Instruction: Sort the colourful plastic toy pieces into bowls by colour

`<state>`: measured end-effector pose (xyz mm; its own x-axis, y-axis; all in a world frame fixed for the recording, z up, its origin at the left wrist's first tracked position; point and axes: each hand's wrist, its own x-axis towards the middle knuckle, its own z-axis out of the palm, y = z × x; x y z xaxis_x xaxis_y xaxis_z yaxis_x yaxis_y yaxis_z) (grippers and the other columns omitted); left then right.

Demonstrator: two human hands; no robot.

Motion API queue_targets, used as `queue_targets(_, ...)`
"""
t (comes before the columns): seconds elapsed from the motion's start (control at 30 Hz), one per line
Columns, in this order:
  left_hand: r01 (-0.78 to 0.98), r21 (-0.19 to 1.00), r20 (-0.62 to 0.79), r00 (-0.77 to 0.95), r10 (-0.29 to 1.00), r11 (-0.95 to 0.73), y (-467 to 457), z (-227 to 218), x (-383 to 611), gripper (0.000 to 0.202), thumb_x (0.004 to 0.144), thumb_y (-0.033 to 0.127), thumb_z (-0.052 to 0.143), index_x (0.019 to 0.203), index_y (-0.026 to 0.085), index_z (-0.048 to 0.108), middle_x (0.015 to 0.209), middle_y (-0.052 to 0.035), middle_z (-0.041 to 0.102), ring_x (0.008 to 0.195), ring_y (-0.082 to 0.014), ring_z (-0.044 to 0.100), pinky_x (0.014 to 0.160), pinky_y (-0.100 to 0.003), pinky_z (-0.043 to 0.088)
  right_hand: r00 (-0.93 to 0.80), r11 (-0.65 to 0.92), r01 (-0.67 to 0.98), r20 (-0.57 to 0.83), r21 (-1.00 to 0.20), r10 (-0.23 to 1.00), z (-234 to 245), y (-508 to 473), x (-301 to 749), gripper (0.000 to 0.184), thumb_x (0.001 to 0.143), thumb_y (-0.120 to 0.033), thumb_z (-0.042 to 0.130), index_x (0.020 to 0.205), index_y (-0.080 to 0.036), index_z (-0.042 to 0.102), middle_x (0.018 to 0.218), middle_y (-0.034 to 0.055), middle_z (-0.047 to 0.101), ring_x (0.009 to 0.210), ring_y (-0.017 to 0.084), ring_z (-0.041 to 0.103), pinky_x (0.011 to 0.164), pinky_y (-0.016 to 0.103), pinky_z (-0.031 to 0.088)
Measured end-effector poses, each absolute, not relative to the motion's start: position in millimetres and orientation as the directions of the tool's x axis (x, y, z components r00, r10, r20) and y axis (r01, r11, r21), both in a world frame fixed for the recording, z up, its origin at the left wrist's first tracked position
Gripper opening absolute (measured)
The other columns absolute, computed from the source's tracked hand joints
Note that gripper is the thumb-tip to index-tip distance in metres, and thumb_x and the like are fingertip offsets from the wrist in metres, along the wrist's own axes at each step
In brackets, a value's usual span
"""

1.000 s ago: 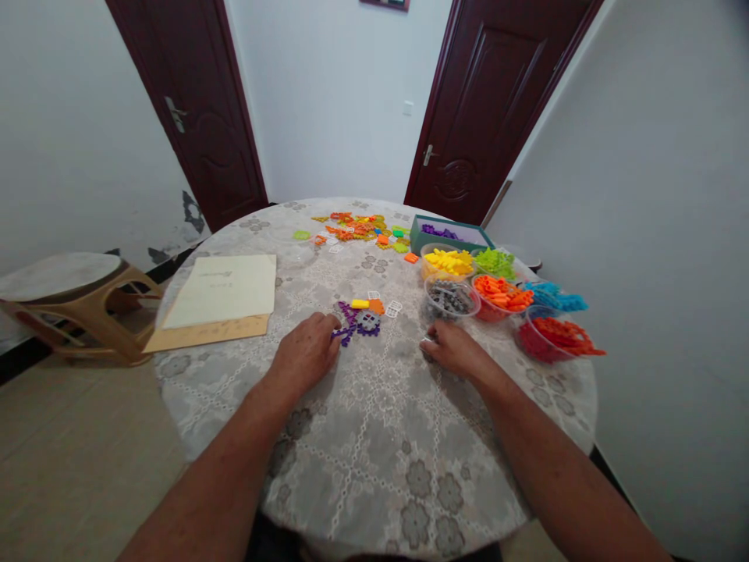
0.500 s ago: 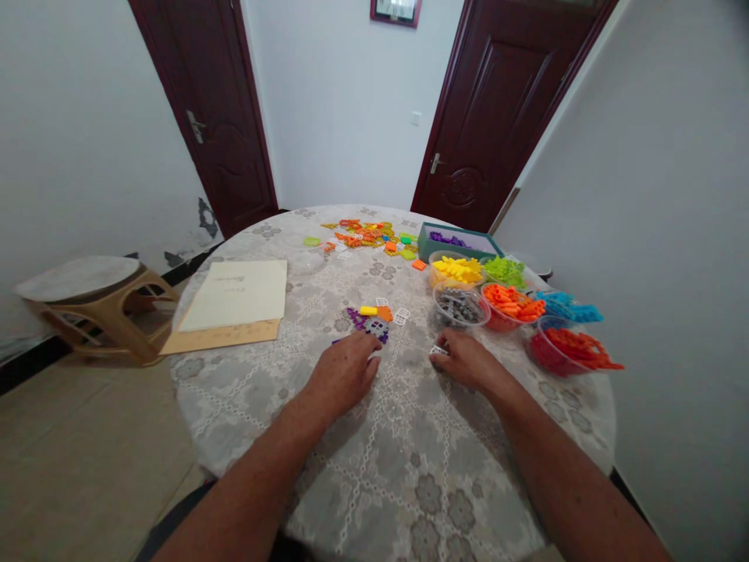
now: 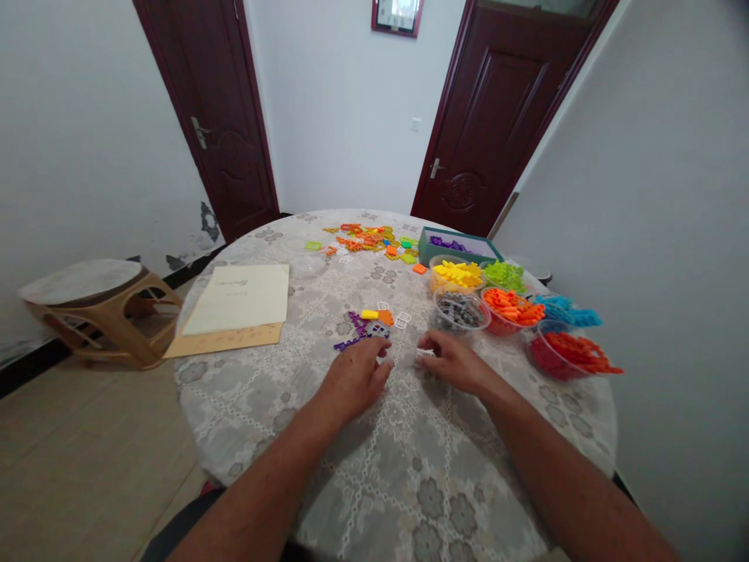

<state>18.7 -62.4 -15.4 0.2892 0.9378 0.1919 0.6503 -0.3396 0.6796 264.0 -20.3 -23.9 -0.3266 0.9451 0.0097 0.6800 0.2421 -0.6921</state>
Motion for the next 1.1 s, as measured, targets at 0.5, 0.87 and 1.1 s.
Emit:
queue_targets(0.5, -0.158, 0.971, -0.201, -0.144, 0.969, 0.178, -41.8, -7.7, -1.9, 0.016, 0.091, 0.029, 0.065, 0.1, 0.017, 0.065, 0.102, -0.0106, 0.076, 0.08, -0.0198, 0.077, 0.058, -0.028, 0.063, -0.311, 0.402, 0.791, 0.264, -0.46, 0.913, -22.1, 30.6, 209.3, 0.046, 0.093, -0.018, 0.058, 0.139, -0.014, 0.058, 0.145, 0.017, 0.055, 0.125, 0.024, 0.059, 0.109, 0.037, 0.045)
queue_targets(0.87, -0.403, 0.889, -0.282, -0.11, 0.953, 0.217, -33.0, -5.2, -5.0, 0.012, 0.093, 0.022, 0.064, 0.104, 0.017, 0.065, 0.108, -0.0123, 0.078, 0.085, -0.0174, 0.077, 0.065, -0.026, 0.064, -0.325, 0.336, 0.897, 0.088, -0.288, 0.942, -37.0, 51.3, 218.0, 0.031, 0.096, -0.024, 0.057, 0.123, -0.013, 0.069, 0.12, 0.0156, 0.065, 0.116, 0.024, 0.063, 0.103, 0.03, 0.043)
queue_targets(1.1, -0.404, 0.889, -0.279, -0.103, 0.955, 0.216, -35.5, -8.1, -8.3, 0.015, 0.093, 0.025, 0.067, 0.106, 0.017, 0.066, 0.113, -0.0127, 0.077, 0.089, -0.0166, 0.076, 0.07, -0.026, 0.064, -0.268, 0.285, 0.893, 0.097, -0.349, 0.959, -33.0, 46.6, 221.3, 0.024, 0.088, -0.018, 0.06, 0.112, -0.018, 0.061, 0.105, 0.0095, 0.07, 0.097, 0.021, 0.063, 0.084, 0.028, 0.043)
